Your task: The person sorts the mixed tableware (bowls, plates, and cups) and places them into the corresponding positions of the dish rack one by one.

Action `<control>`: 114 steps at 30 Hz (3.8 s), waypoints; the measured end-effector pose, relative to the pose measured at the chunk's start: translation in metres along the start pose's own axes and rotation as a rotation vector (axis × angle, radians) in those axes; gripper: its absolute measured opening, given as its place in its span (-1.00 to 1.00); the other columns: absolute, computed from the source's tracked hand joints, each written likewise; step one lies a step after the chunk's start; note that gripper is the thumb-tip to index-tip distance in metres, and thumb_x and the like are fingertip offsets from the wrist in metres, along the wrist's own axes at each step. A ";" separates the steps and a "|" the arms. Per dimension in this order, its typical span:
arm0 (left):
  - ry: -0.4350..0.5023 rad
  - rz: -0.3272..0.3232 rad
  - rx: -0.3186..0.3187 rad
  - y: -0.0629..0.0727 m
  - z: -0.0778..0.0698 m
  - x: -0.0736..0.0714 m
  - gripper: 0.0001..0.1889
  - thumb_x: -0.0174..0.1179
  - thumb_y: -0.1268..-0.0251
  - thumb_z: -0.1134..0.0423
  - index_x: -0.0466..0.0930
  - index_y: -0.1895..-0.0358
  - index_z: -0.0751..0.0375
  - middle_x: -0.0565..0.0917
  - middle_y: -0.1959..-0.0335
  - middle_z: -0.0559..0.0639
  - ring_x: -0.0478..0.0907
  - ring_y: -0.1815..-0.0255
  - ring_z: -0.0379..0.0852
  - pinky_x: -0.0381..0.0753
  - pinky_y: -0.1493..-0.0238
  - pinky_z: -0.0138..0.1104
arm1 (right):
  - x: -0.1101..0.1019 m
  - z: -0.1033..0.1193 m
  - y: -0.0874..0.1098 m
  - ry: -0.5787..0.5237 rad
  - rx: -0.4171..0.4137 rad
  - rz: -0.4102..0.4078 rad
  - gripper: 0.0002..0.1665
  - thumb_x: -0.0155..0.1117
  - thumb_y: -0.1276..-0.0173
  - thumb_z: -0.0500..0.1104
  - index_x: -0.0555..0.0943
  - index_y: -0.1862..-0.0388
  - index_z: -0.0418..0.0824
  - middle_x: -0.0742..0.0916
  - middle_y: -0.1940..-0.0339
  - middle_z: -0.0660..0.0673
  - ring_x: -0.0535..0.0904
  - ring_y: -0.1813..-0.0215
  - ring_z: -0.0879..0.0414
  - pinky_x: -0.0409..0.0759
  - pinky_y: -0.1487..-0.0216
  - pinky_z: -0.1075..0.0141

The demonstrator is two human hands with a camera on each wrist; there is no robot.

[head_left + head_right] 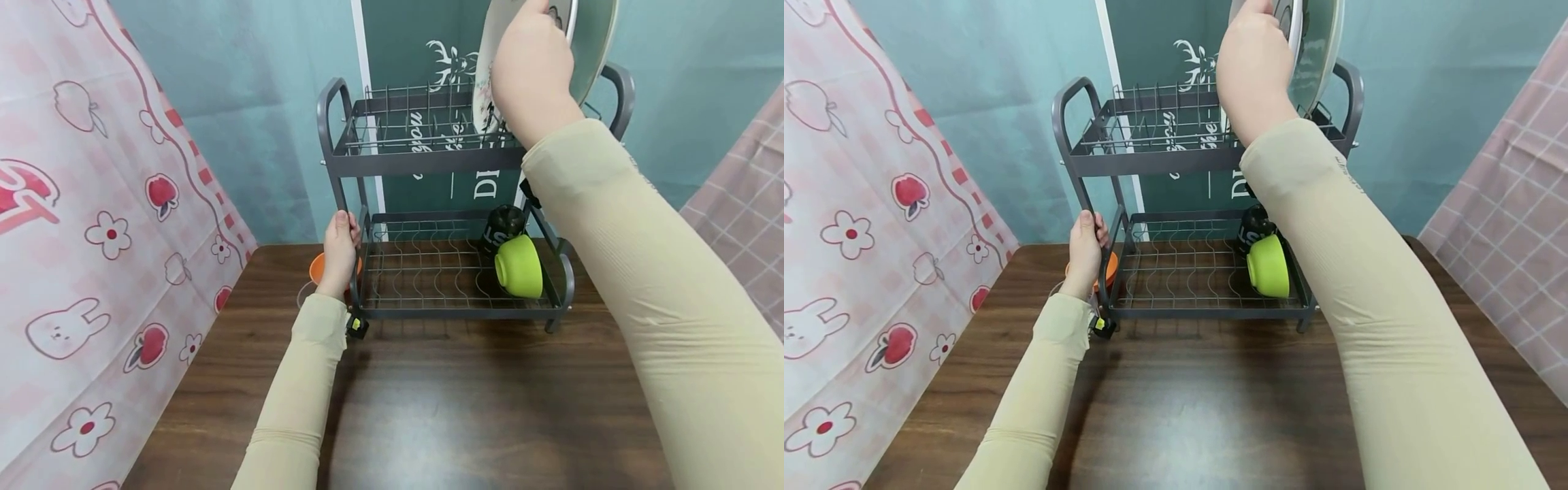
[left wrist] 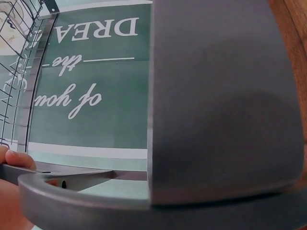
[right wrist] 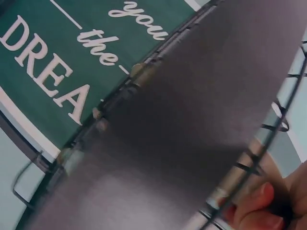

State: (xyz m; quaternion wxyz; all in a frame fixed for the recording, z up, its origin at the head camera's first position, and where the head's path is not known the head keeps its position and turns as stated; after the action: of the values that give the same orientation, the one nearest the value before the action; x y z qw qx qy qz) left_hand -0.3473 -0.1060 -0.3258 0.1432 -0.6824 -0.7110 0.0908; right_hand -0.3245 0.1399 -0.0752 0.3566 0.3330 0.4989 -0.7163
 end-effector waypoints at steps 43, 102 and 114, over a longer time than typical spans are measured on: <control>0.035 -0.016 -0.012 -0.004 0.000 -0.002 -0.62 -0.36 -0.42 -0.12 0.26 0.44 0.02 0.24 0.63 -0.11 0.14 0.61 -0.14 0.23 0.41 -0.34 | 0.011 -0.022 0.041 -0.233 -0.040 0.254 -0.31 -0.44 -0.46 0.05 -0.13 -0.46 -0.24 0.36 -0.36 -0.32 0.57 -0.08 -0.13 0.61 0.07 0.08; 0.032 0.001 -0.030 -0.006 0.000 -0.004 -0.63 -0.39 -0.44 -0.08 0.26 0.43 0.03 0.24 0.61 -0.10 0.15 0.62 -0.19 0.23 0.42 -0.39 | 0.099 -0.300 0.139 -0.499 0.414 -0.151 -0.41 0.05 -0.29 0.05 0.29 -0.29 -0.01 0.39 0.34 0.44 0.30 0.29 0.60 0.24 0.17 0.62; 0.044 -0.013 -0.008 -0.008 0.005 -0.005 -0.61 -0.38 -0.42 -0.12 0.26 0.44 0.01 0.24 0.63 -0.11 0.15 0.62 -0.17 0.24 0.42 -0.39 | 0.165 -0.340 0.151 -0.560 0.593 0.178 0.34 0.14 -0.09 0.38 -0.68 -0.34 0.17 -0.30 -0.49 -0.24 -0.44 -0.49 -0.21 -0.15 -0.41 -0.18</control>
State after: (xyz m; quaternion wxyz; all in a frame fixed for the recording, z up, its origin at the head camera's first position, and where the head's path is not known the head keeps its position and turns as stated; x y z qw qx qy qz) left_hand -0.3561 -0.1107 -0.3281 0.1564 -0.6802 -0.7126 0.0720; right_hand -0.2423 0.3968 -0.3802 0.4275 0.2553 0.1240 -0.8583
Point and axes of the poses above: each hand's wrist, its own y-axis away from the middle knuckle, its own x-axis out of the palm, z = x × y, the point moved 4 cm from there along -y, towards the middle knuckle
